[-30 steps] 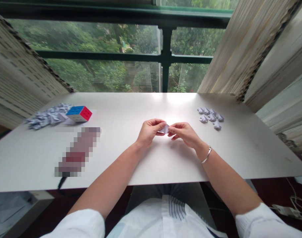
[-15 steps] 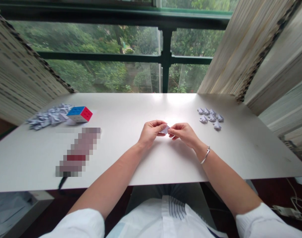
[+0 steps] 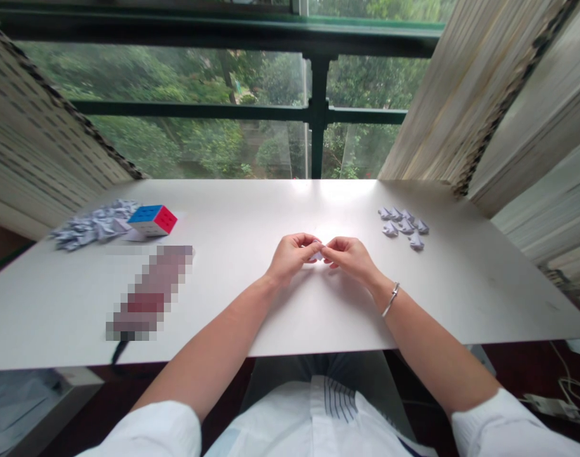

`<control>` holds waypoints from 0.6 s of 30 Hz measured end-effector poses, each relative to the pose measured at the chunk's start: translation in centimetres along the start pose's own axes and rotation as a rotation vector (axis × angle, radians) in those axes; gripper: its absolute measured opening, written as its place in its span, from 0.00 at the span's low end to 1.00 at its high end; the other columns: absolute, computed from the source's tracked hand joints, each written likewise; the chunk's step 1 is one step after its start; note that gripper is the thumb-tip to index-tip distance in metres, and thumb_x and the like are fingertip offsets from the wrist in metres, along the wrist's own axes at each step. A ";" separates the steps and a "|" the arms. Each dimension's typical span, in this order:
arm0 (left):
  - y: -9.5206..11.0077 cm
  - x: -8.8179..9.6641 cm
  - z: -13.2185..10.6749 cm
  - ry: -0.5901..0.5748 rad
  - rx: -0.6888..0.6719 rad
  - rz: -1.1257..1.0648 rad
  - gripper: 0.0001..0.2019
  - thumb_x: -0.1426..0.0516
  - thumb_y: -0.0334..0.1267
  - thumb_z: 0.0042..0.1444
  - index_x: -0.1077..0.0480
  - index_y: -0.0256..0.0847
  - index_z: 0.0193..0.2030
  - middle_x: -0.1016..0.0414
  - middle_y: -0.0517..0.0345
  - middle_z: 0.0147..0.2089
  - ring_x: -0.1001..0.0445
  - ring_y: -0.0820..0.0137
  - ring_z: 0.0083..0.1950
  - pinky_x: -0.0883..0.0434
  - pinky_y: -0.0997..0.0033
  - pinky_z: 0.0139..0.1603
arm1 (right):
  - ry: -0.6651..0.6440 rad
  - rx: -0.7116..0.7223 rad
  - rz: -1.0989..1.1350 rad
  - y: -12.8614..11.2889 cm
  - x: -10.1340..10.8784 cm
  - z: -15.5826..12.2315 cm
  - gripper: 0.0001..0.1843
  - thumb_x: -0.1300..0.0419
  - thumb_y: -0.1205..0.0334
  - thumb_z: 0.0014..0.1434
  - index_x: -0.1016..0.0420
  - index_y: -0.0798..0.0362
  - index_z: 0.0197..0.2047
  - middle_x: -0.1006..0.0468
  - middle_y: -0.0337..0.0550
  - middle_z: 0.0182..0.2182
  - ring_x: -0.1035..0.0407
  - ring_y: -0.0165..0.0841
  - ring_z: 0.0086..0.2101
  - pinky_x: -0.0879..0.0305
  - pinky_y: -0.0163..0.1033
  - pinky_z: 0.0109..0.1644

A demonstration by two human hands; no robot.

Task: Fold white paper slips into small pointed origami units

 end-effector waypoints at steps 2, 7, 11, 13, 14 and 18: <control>0.2 0.0 0.0 0.015 -0.013 -0.005 0.14 0.30 0.44 0.42 0.24 0.36 0.31 0.24 0.57 0.31 0.25 0.72 0.32 0.27 0.70 0.36 | 0.007 0.003 0.039 -0.2 -0.1 -0.1 0.20 0.32 0.45 0.50 0.25 0.55 0.29 0.23 0.42 0.25 0.27 0.30 0.28 0.29 0.32 0.27; 0.3 0.1 -0.1 0.049 0.009 -0.082 0.14 0.31 0.44 0.40 0.24 0.37 0.30 0.23 0.56 0.29 0.25 0.69 0.31 0.28 0.68 0.35 | 0.034 0.011 0.131 -0.5 -0.4 0.0 0.20 0.32 0.45 0.49 0.27 0.55 0.29 0.23 0.41 0.25 0.28 0.30 0.28 0.28 0.34 0.28; 0.0 0.2 -0.1 0.067 0.037 -0.139 0.14 0.31 0.43 0.40 0.24 0.36 0.30 0.23 0.56 0.28 0.25 0.70 0.30 0.27 0.67 0.35 | 0.071 0.074 0.058 -0.2 -0.5 0.1 0.16 0.36 0.48 0.54 0.28 0.54 0.31 0.24 0.39 0.26 0.29 0.29 0.27 0.29 0.35 0.30; -0.1 0.1 -0.1 0.069 0.048 -0.144 0.15 0.31 0.43 0.40 0.25 0.36 0.30 0.23 0.56 0.29 0.25 0.69 0.30 0.27 0.67 0.34 | 0.083 0.114 -0.009 -0.1 -0.5 0.1 0.14 0.38 0.50 0.57 0.29 0.53 0.32 0.24 0.39 0.25 0.30 0.29 0.26 0.31 0.35 0.29; -0.1 0.1 -0.1 0.063 0.053 -0.140 0.15 0.31 0.44 0.40 0.25 0.36 0.30 0.23 0.56 0.29 0.25 0.69 0.30 0.26 0.66 0.34 | 0.085 0.134 -0.048 -0.2 -0.4 0.0 0.13 0.39 0.51 0.58 0.30 0.53 0.32 0.25 0.39 0.25 0.30 0.29 0.25 0.32 0.34 0.29; 0.0 0.0 -0.2 0.027 0.048 -0.067 0.16 0.30 0.45 0.41 0.24 0.36 0.32 0.22 0.54 0.31 0.24 0.68 0.32 0.26 0.66 0.35 | 0.106 0.223 -0.244 -0.8 0.0 -0.3 0.09 0.42 0.57 0.61 0.31 0.52 0.32 0.27 0.37 0.22 0.33 0.29 0.23 0.39 0.34 0.28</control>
Point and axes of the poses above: each hand's wrist, its own z-axis towards the middle knuckle, its own x-axis out of the back of the hand, y = z × x, the point moved 4 cm from there along z, towards the middle knuckle
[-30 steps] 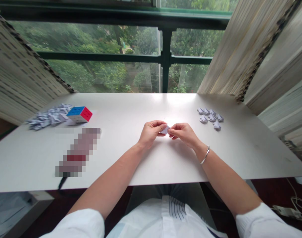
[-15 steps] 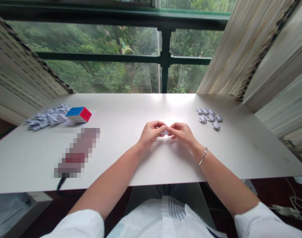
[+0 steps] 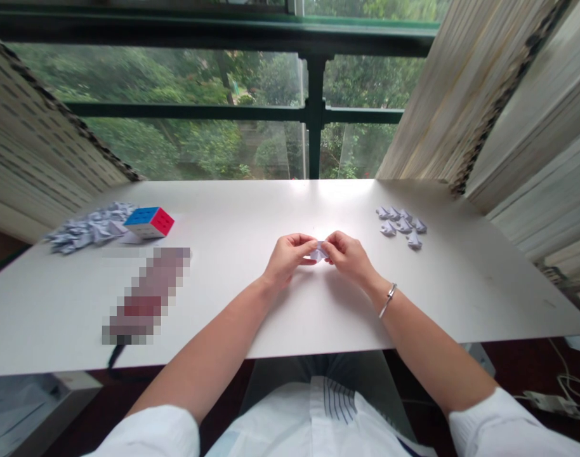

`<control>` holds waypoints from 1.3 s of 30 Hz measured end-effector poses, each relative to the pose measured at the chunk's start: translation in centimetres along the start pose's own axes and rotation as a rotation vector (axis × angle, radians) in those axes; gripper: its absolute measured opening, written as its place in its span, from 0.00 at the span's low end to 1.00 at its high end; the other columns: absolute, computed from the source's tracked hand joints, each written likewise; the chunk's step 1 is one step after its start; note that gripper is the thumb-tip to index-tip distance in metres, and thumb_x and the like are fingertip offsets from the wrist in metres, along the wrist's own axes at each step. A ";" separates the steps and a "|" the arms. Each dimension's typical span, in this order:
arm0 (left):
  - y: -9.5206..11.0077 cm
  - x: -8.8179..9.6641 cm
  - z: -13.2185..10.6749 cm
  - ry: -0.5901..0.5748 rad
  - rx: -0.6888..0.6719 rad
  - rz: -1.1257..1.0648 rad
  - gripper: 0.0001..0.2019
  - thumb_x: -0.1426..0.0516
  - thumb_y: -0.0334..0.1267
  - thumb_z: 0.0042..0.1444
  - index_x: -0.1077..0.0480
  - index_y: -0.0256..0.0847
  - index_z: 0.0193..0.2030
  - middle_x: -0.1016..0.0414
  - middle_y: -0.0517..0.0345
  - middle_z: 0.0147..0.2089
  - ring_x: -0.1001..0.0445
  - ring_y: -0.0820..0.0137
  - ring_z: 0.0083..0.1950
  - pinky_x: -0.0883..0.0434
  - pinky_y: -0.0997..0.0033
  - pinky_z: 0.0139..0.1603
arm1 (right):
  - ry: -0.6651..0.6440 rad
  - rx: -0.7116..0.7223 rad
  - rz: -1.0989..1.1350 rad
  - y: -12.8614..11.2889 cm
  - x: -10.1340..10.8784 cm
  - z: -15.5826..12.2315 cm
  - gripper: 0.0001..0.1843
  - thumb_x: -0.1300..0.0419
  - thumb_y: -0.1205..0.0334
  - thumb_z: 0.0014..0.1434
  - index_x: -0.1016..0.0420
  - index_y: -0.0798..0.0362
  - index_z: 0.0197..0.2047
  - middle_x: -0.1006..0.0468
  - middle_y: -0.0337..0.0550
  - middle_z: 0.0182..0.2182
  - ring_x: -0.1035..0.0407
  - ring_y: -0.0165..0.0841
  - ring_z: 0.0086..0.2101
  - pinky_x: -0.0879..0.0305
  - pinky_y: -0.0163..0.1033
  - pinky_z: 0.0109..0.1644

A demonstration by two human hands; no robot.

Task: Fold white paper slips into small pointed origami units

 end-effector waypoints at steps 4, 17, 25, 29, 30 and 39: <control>0.1 -0.1 -0.1 -0.040 -0.019 0.104 0.16 0.29 0.46 0.40 0.21 0.37 0.33 0.20 0.52 0.33 0.24 0.69 0.33 0.30 0.70 0.33 | -0.023 0.086 -0.124 -0.5 0.2 -0.1 0.08 0.42 0.58 0.61 0.30 0.52 0.32 0.25 0.38 0.24 0.35 0.29 0.25 0.41 0.35 0.31; -0.5 0.4 0.5 -0.013 -0.028 -0.014 0.15 0.28 0.44 0.37 0.21 0.37 0.29 0.21 0.55 0.28 0.27 0.71 0.30 0.30 0.69 0.37 | -0.183 0.014 0.189 0.4 -0.2 0.3 0.06 0.40 0.59 0.57 0.29 0.53 0.36 0.26 0.38 0.27 0.33 0.29 0.28 0.37 0.36 0.34; 0.6 0.5 0.1 0.020 -0.064 -0.039 0.20 0.29 0.43 0.40 0.21 0.39 0.41 0.20 0.55 0.33 0.24 0.70 0.33 0.25 0.67 0.37 | -0.061 -0.035 0.424 0.1 0.5 0.8 0.13 0.36 0.55 0.54 0.27 0.53 0.40 0.24 0.39 0.29 0.30 0.29 0.29 0.31 0.38 0.36; 1.0 0.0 -0.2 -0.026 -0.090 -0.039 0.20 0.29 0.38 0.40 0.22 0.37 0.42 0.19 0.52 0.36 0.22 0.67 0.36 0.23 0.65 0.39 | 0.048 -0.031 0.458 0.1 1.1 0.8 0.15 0.34 0.51 0.53 0.25 0.54 0.37 0.22 0.39 0.29 0.29 0.29 0.28 0.28 0.39 0.35; 1.1 0.0 -0.2 -0.019 -0.094 -0.043 0.19 0.30 0.38 0.40 0.22 0.37 0.41 0.19 0.52 0.36 0.22 0.67 0.36 0.23 0.65 0.39 | 0.055 -0.025 0.449 0.1 1.1 0.8 0.15 0.34 0.50 0.53 0.24 0.54 0.36 0.22 0.40 0.29 0.28 0.30 0.29 0.28 0.39 0.36; 0.9 0.4 0.3 0.033 -0.131 -0.106 0.19 0.30 0.37 0.39 0.22 0.36 0.41 0.20 0.54 0.36 0.22 0.69 0.35 0.23 0.64 0.40 | 0.057 0.090 0.380 0.2 1.1 0.7 0.17 0.32 0.56 0.52 0.22 0.53 0.44 0.20 0.44 0.38 0.26 0.33 0.37 0.27 0.40 0.40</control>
Point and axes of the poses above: each hand's wrist, its own z-axis towards the middle knuckle, its own x-axis out of the back of the hand, y = z × x, the point moved 4 cm from there along z, towards the middle knuckle
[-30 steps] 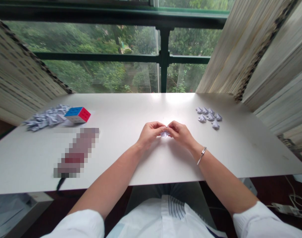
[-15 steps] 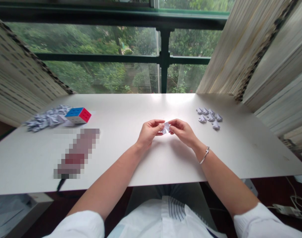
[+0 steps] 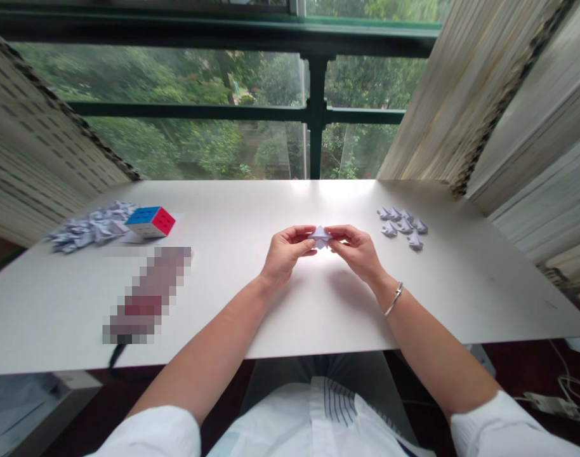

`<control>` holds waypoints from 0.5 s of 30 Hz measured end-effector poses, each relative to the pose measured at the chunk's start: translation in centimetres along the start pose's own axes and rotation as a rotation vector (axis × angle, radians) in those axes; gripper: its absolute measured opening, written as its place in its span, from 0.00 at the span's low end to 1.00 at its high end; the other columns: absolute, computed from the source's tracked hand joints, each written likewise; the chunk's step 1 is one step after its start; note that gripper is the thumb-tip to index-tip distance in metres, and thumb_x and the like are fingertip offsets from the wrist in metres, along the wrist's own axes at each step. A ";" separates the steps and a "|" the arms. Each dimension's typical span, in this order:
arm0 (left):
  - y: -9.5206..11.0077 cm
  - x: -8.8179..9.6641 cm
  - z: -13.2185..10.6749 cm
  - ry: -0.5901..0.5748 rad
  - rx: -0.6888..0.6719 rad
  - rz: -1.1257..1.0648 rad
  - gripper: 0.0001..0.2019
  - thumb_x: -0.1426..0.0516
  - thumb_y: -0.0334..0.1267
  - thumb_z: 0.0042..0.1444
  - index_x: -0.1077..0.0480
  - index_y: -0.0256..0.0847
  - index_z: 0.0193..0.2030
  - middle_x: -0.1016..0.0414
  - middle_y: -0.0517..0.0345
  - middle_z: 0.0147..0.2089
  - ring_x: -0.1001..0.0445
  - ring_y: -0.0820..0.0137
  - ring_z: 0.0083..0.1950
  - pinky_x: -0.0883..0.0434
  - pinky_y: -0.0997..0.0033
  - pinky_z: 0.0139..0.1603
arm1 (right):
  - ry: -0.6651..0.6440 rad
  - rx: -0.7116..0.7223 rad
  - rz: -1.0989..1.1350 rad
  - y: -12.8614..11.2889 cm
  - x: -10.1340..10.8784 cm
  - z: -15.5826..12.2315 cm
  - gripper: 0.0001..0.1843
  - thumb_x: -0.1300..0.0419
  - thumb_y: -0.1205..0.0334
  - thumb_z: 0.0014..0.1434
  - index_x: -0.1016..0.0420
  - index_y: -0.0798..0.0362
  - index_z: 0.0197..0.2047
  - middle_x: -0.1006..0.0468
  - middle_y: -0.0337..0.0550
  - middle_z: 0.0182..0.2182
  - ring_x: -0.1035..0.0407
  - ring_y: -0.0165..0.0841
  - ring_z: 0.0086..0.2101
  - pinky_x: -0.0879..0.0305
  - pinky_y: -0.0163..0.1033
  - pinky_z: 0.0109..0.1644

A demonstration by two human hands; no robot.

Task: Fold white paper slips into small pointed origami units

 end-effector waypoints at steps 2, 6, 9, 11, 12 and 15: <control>0.0 -0.1 0.0 -0.009 -0.016 0.016 0.19 0.30 0.37 0.40 0.22 0.36 0.41 0.20 0.54 0.36 0.22 0.68 0.36 0.23 0.65 0.39 | 0.018 -0.017 0.027 -0.1 -0.1 0.0 0.17 0.32 0.57 0.52 0.23 0.53 0.45 0.20 0.43 0.36 0.27 0.31 0.34 0.28 0.38 0.38; 0.1 -0.5 -0.3 -0.032 -0.057 0.071 0.18 0.32 0.36 0.43 0.24 0.36 0.43 0.20 0.55 0.35 0.22 0.68 0.37 0.23 0.67 0.38 | 0.045 -0.051 0.017 -0.1 -0.2 -0.1 0.17 0.33 0.55 0.52 0.24 0.54 0.43 0.21 0.43 0.36 0.28 0.31 0.32 0.29 0.37 0.34; 0.0 -0.6 -0.4 -0.042 -0.057 0.091 0.19 0.32 0.35 0.43 0.25 0.37 0.44 0.20 0.55 0.34 0.22 0.68 0.36 0.24 0.68 0.36 | 0.041 -0.013 -0.085 -0.2 -0.1 -0.1 0.15 0.34 0.53 0.55 0.24 0.54 0.41 0.20 0.44 0.36 0.26 0.31 0.33 0.28 0.38 0.37; 0.0 -0.6 -0.4 -0.035 -0.057 0.089 0.18 0.32 0.36 0.44 0.25 0.37 0.43 0.20 0.55 0.34 0.22 0.68 0.35 0.24 0.68 0.36 | 0.058 0.048 -0.171 -0.4 0.0 -0.2 0.14 0.35 0.53 0.56 0.22 0.53 0.42 0.21 0.44 0.36 0.26 0.32 0.33 0.27 0.39 0.38; 0.0 -0.6 -0.4 -0.031 -0.060 0.086 0.17 0.32 0.37 0.44 0.25 0.37 0.42 0.20 0.55 0.33 0.22 0.68 0.35 0.24 0.69 0.36 | 0.066 0.082 -0.211 -0.5 0.1 -0.3 0.14 0.35 0.53 0.57 0.22 0.53 0.42 0.21 0.44 0.36 0.26 0.32 0.33 0.27 0.39 0.38; 0.0 -0.5 -0.4 -0.024 -0.060 0.081 0.17 0.32 0.40 0.45 0.25 0.36 0.41 0.21 0.55 0.33 0.22 0.69 0.35 0.24 0.68 0.37 | 0.064 0.152 -0.296 -0.8 0.0 -0.4 0.13 0.35 0.53 0.57 0.20 0.51 0.43 0.23 0.44 0.35 0.26 0.33 0.33 0.27 0.38 0.34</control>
Point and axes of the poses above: each hand's wrist, its own z-axis towards the middle knuckle, its own x-axis out of the back of the hand, y = z × x, the point moved 4 cm from there along z, towards the middle knuckle
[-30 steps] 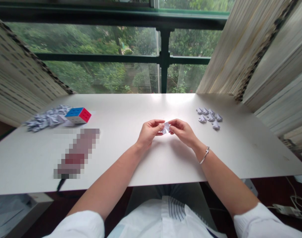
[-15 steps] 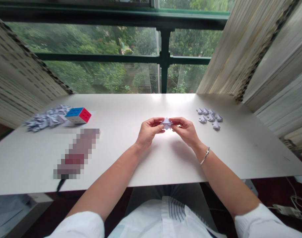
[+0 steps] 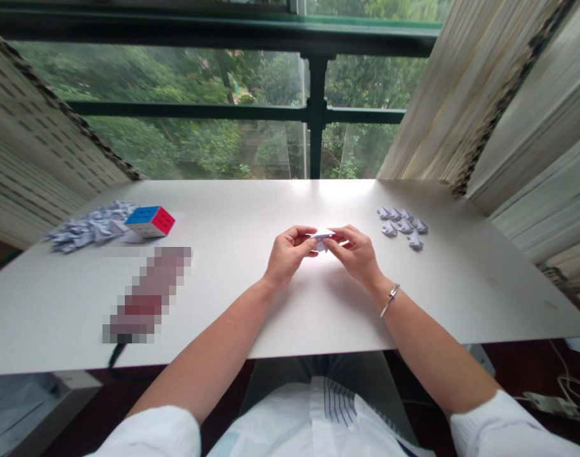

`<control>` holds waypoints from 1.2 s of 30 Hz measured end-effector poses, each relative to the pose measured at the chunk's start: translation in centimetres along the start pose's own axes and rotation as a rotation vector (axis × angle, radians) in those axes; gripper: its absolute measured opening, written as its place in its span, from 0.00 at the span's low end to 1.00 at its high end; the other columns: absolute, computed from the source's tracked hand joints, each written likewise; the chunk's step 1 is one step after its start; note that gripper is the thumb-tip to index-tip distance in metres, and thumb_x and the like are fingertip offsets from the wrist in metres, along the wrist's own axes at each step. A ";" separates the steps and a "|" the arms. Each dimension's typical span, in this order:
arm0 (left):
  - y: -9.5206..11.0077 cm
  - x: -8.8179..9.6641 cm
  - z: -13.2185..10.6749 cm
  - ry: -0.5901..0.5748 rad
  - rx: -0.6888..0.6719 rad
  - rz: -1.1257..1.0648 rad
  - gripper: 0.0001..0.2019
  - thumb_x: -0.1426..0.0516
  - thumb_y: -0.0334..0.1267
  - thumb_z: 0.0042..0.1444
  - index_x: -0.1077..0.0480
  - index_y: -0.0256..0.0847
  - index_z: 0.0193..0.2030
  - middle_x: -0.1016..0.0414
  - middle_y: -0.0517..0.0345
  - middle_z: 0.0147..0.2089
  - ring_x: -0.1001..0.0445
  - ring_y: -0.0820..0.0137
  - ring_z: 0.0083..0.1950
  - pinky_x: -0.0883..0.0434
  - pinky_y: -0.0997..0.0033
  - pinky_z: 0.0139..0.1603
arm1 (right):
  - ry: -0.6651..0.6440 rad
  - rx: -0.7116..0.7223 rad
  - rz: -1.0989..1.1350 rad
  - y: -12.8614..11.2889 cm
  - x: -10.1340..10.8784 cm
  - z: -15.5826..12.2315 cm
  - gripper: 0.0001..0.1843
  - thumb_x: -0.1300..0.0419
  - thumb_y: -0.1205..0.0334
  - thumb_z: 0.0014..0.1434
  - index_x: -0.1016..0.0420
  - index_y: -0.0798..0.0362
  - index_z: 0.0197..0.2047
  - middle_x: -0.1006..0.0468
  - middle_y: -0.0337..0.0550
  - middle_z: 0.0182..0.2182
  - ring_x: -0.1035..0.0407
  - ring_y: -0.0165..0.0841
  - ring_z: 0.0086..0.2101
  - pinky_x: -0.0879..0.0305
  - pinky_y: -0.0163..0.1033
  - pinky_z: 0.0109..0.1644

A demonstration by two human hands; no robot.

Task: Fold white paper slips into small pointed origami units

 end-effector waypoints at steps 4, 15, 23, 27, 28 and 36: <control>-0.1 -0.1 -0.1 -0.014 0.015 -0.002 0.19 0.31 0.44 0.45 0.25 0.36 0.41 0.20 0.53 0.36 0.22 0.67 0.37 0.23 0.66 0.39 | -0.032 0.021 -0.066 -0.3 -0.2 -0.1 0.13 0.35 0.53 0.57 0.20 0.50 0.42 0.24 0.44 0.35 0.27 0.33 0.33 0.27 0.36 0.32; 0.1 -0.3 -0.3 -0.043 -0.007 0.028 0.19 0.30 0.45 0.44 0.24 0.37 0.40 0.20 0.54 0.36 0.22 0.68 0.38 0.25 0.68 0.40 | -0.028 0.015 -0.144 -0.8 -0.1 -0.1 0.10 0.38 0.57 0.59 0.21 0.51 0.41 0.24 0.44 0.36 0.26 0.33 0.33 0.29 0.35 0.31; -0.1 -0.4 -0.2 -0.034 0.005 0.009 0.20 0.30 0.43 0.44 0.26 0.37 0.41 0.21 0.56 0.33 0.22 0.69 0.35 0.25 0.67 0.39 | 0.038 0.011 -0.159 -0.5 0.2 -0.2 0.13 0.42 0.52 0.63 0.21 0.51 0.37 0.20 0.46 0.34 0.26 0.34 0.32 0.29 0.40 0.38; -0.2 -0.3 -0.1 -0.001 0.001 -0.019 0.20 0.30 0.42 0.43 0.28 0.38 0.41 0.21 0.58 0.32 0.22 0.69 0.33 0.24 0.67 0.38 | 0.085 -0.127 -0.006 0.4 0.2 -0.1 0.18 0.43 0.45 0.63 0.24 0.52 0.36 0.21 0.43 0.28 0.26 0.34 0.29 0.29 0.38 0.33; -0.2 -0.3 -0.1 0.003 -0.005 -0.025 0.20 0.30 0.42 0.43 0.28 0.38 0.41 0.21 0.58 0.32 0.22 0.69 0.33 0.24 0.67 0.37 | 0.077 -0.178 0.070 0.7 0.1 -0.1 0.20 0.43 0.43 0.62 0.25 0.52 0.36 0.22 0.42 0.27 0.26 0.34 0.29 0.29 0.37 0.31; -0.1 -0.4 -0.2 -0.032 -0.015 -0.059 0.16 0.31 0.42 0.43 0.27 0.41 0.38 0.20 0.59 0.33 0.21 0.68 0.35 0.23 0.68 0.37 | 0.031 -0.292 0.378 0.7 -0.6 -0.1 0.25 0.34 0.38 0.51 0.28 0.52 0.36 0.22 0.40 0.28 0.27 0.31 0.28 0.27 0.35 0.27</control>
Point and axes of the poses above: each hand's wrist, its own z-axis towards the middle knuckle, its own x-axis out of the back of the hand, y = z × x, the point moved 4 cm from there along z, towards the middle knuckle
